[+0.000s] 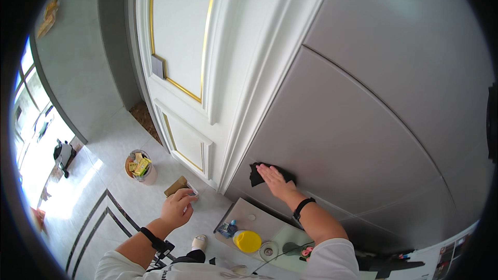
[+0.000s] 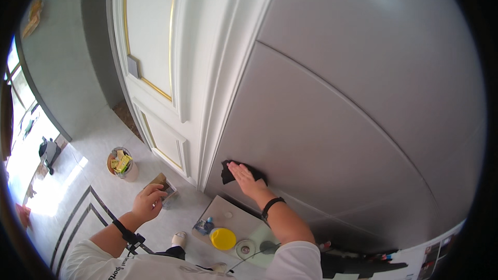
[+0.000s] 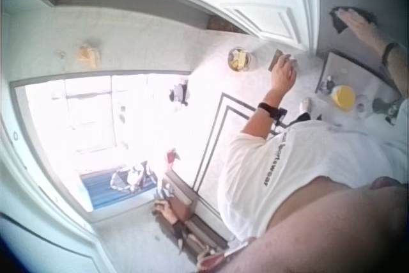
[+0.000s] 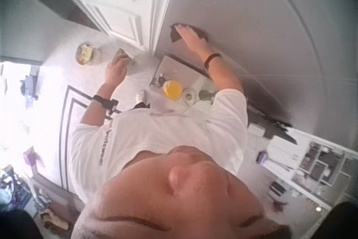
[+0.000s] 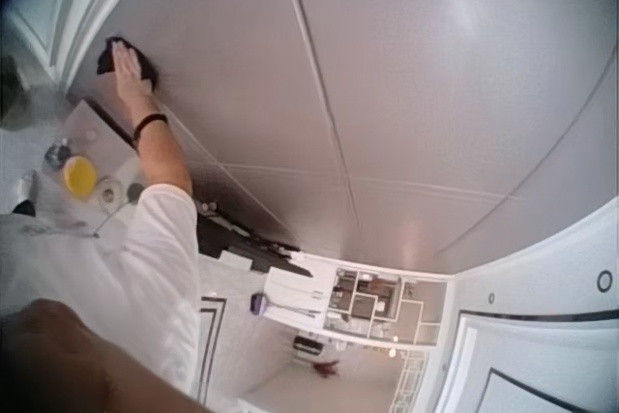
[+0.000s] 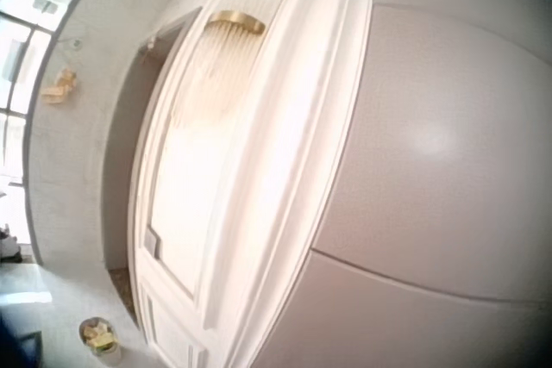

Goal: The person wipes gray wall panels and then white wall panels with a cloth.

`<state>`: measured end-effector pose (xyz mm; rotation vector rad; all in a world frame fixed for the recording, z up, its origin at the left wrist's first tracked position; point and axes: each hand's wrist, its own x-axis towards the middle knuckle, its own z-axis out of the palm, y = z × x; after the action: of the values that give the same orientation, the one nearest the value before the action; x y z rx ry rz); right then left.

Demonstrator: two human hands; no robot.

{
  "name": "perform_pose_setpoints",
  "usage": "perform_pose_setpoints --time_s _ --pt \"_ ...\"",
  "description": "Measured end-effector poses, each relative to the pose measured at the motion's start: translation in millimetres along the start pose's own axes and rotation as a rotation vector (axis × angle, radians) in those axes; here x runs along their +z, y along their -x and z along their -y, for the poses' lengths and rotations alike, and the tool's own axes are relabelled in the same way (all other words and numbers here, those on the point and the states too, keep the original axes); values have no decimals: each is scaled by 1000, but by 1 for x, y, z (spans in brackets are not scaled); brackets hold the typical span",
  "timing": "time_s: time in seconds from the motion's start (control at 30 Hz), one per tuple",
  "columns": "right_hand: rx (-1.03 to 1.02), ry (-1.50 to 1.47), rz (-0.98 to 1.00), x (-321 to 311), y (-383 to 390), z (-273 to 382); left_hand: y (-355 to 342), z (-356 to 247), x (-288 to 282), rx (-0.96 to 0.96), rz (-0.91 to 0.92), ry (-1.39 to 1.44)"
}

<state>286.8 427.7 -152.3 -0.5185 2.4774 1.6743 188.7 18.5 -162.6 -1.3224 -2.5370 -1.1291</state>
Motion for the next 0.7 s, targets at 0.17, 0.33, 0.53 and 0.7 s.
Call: perform_pose_setpoints --time_s 0.17,0.33,0.53,0.7 --pt "471 -172 -321 -4 53 -69 -21 -5 -19 92 -94 -9" --pt "988 -240 -512 -45 137 -223 -111 -57 -40 310 -181 -35" --pt "1094 -375 -699 -61 176 -254 -245 -181 -85 739 -362 -84" --pt "948 -369 -601 -30 155 -182 -324 -274 -86 871 -605 -231"
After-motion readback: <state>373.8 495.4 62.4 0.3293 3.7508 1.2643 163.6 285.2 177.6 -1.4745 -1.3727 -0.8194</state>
